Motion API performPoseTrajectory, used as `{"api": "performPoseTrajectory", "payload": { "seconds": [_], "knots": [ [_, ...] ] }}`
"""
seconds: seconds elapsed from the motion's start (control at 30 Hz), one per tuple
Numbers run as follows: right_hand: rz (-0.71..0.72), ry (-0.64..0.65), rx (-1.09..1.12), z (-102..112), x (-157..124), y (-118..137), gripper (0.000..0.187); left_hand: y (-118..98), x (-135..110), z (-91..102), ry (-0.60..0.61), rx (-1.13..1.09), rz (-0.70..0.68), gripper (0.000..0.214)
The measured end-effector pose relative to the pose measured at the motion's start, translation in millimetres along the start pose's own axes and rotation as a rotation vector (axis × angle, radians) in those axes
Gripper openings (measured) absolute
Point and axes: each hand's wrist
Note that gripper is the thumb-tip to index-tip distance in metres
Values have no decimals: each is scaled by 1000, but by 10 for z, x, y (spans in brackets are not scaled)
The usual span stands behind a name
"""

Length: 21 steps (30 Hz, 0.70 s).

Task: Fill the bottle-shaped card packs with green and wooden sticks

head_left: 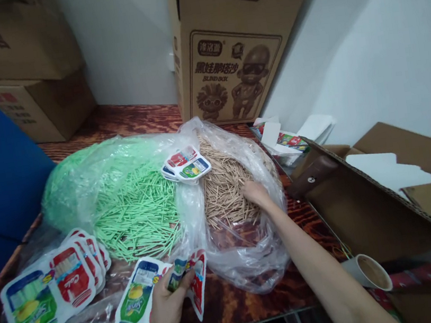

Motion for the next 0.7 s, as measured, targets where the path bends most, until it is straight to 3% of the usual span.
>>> {"api": "performPoseTrajectory", "payload": {
  "seconds": [0.23, 0.43, 0.57, 0.7],
  "knots": [
    [10, 274, 617, 165, -106, 12, 21, -66, 1, -15, -38, -41, 68, 33],
    [42, 552, 973, -54, -488, -4, 23, -121, 37, -44, 19, -150, 141, 31],
    [11, 1014, 1267, -357, -885, -68, 33, -281, 167, -117, 148, -336, 199, 37],
    [-65, 1311, 1312, -587, -1213, -98, 28, -428, 389, -332, 204, -358, 71, 36]
  ]
}}
Point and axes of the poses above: each hand's wrist, its own x-axis towards the middle knuckle, its own z-axis out of the back of the hand, y = z × x, and after that the axes turned 8 degrees about -y, right-handed
